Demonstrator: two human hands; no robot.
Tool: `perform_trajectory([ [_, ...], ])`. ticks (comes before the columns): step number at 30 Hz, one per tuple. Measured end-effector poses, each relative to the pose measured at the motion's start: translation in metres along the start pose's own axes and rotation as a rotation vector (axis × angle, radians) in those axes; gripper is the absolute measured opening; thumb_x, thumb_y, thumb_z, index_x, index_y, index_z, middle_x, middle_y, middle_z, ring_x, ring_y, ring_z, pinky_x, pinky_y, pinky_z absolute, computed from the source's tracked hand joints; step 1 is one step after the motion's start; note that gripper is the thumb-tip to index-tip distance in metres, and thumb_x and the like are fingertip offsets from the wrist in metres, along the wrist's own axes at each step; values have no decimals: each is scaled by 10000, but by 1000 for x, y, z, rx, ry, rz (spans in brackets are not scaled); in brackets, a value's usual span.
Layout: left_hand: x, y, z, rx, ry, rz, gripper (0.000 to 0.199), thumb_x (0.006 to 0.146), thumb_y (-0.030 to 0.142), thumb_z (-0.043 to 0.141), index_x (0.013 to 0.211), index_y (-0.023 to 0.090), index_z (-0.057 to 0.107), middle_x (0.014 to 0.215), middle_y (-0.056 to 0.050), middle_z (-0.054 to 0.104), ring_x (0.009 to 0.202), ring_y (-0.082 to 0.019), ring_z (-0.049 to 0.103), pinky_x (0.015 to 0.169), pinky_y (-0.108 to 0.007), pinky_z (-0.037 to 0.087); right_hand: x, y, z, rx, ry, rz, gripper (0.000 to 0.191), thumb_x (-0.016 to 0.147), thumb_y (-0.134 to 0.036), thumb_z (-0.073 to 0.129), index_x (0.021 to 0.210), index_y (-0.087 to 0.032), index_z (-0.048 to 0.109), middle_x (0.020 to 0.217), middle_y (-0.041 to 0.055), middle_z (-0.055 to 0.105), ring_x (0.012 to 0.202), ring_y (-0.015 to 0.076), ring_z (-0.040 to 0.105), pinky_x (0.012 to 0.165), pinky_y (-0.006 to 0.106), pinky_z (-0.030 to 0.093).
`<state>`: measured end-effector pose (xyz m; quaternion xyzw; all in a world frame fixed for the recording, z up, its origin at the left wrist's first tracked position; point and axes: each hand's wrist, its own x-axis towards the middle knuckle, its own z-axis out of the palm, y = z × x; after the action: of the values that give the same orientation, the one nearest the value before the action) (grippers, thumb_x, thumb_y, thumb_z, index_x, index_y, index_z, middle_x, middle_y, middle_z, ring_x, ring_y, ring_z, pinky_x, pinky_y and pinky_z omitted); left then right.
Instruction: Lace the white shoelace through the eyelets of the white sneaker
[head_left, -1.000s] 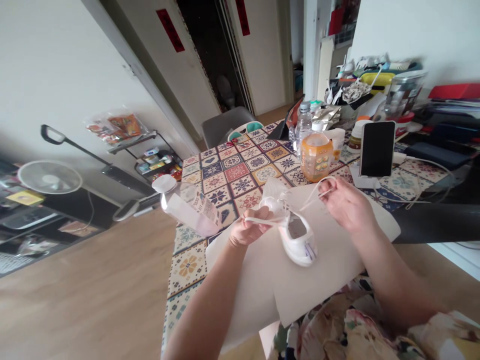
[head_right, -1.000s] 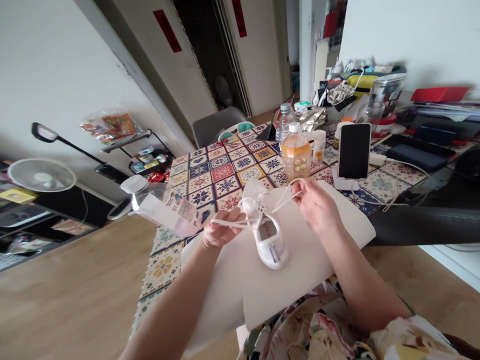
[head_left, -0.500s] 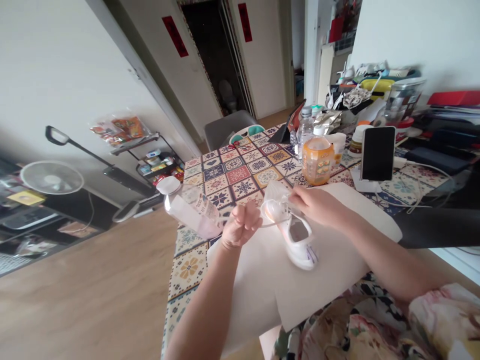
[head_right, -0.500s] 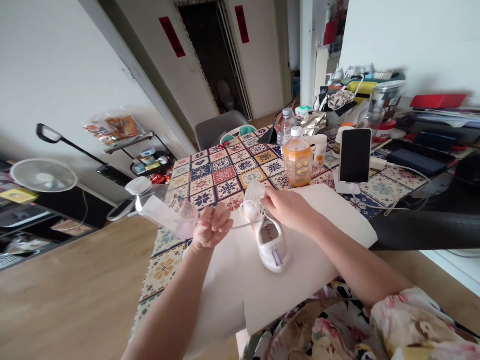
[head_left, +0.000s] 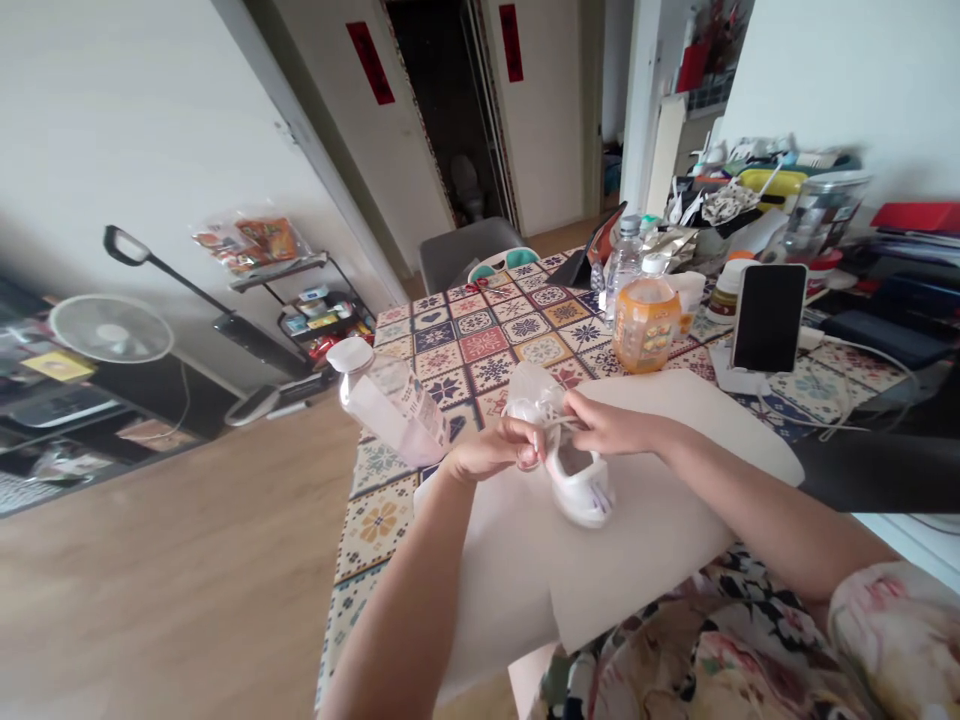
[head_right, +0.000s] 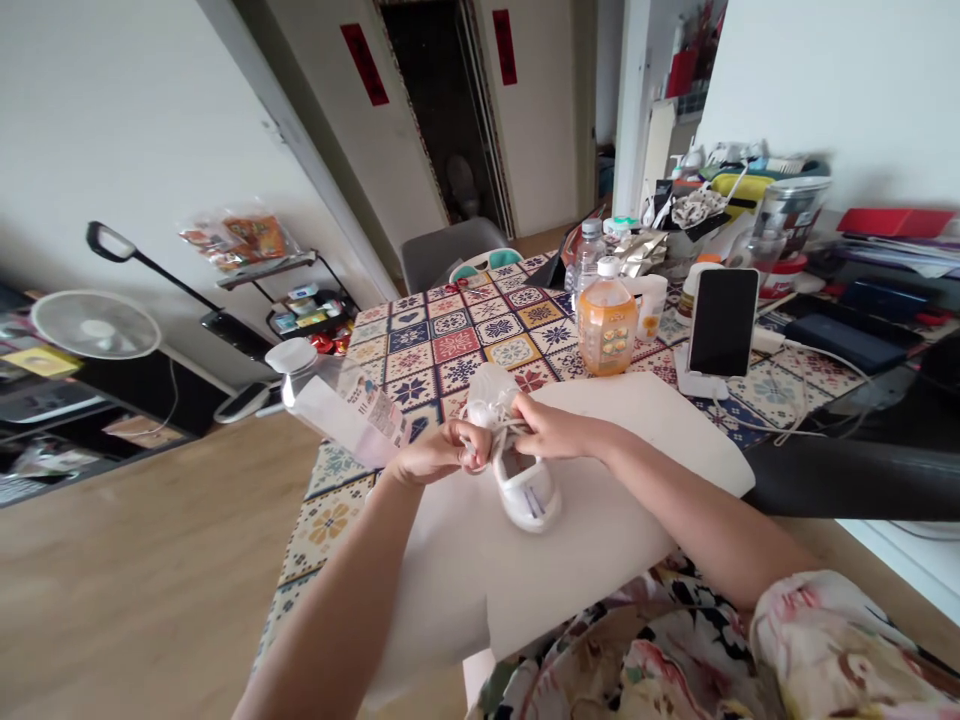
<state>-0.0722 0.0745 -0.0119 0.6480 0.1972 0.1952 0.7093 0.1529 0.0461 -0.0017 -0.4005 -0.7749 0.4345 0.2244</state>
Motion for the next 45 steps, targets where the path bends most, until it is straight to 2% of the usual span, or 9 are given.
perform_trajectory([
  [5, -6, 5, -8, 12, 93, 38, 352, 635, 465, 838, 647, 142, 700, 530, 11, 499, 484, -82, 378, 498, -245, 274, 18, -9, -1, -50, 5, 9, 281, 772, -185, 627, 818, -227, 353, 686, -67, 434, 618, 109, 415, 554, 229, 335],
  [10, -11, 19, -4, 72, 191, 88, 329, 594, 438, 869, 620, 143, 725, 574, -23, 569, 517, -94, 436, 499, -241, 315, 31, -17, -35, 85, -359, -50, 354, 889, -524, 554, 763, -199, 491, 591, -62, 419, 515, 91, 362, 489, 227, 291],
  [12, -10, 21, -1, 73, 276, 139, 334, 571, 443, 880, 594, 151, 720, 608, -34, 593, 544, -107, 472, 505, -245, 348, 35, -19, -38, 124, -197, -159, 395, 907, -558, 517, 766, -190, 541, 619, -45, 459, 539, 98, 390, 519, 235, 316],
  [16, -4, 17, 6, 11, 518, 264, 333, 602, 460, 860, 620, 174, 690, 626, -5, 590, 568, -99, 502, 525, -228, 396, 44, -18, -10, 103, 423, -322, 350, 928, -493, 514, 797, -186, 618, 703, -4, 573, 665, 137, 516, 633, 257, 390],
  [18, 1, 14, 9, -35, 625, 287, 305, 613, 417, 861, 706, 184, 687, 621, 20, 598, 551, -81, 509, 536, -210, 412, 47, -15, 7, 48, 529, -378, 295, 925, -432, 542, 795, -193, 655, 725, 16, 613, 704, 155, 559, 680, 272, 422],
  [24, 13, 13, 17, -89, 856, 256, 526, 503, 297, 904, 942, 193, 633, 565, 67, 623, 492, -77, 544, 517, -188, 431, 45, -11, 17, 34, 493, -424, 191, 867, -316, 575, 833, -198, 721, 882, 67, 715, 856, 203, 648, 765, 309, 483],
  [31, 19, 5, 21, 133, 1066, 414, 285, 579, 318, 866, 704, 175, 654, 607, 28, 633, 487, -80, 523, 454, -205, 405, 42, -14, 15, 115, 499, -338, 302, 898, -388, 537, 732, -172, 668, 773, 45, 685, 757, 175, 619, 685, 276, 448],
  [37, 17, 2, 28, 292, 1008, 494, 173, 651, 266, 827, 677, 190, 674, 727, -14, 692, 663, -134, 632, 579, -245, 487, 45, -11, 16, 257, 560, -258, 314, 839, -483, 626, 731, -196, 559, 636, -17, 553, 612, 135, 494, 580, 259, 372],
  [45, 12, 2, 24, 456, 1032, 586, 58, 700, 227, 786, 737, 223, 741, 749, -12, 704, 761, -165, 649, 713, -296, 528, 43, -12, 7, 162, 297, -358, 104, 807, -236, 528, 800, -175, 611, 784, 10, 593, 708, 145, 519, 644, 264, 385],
])
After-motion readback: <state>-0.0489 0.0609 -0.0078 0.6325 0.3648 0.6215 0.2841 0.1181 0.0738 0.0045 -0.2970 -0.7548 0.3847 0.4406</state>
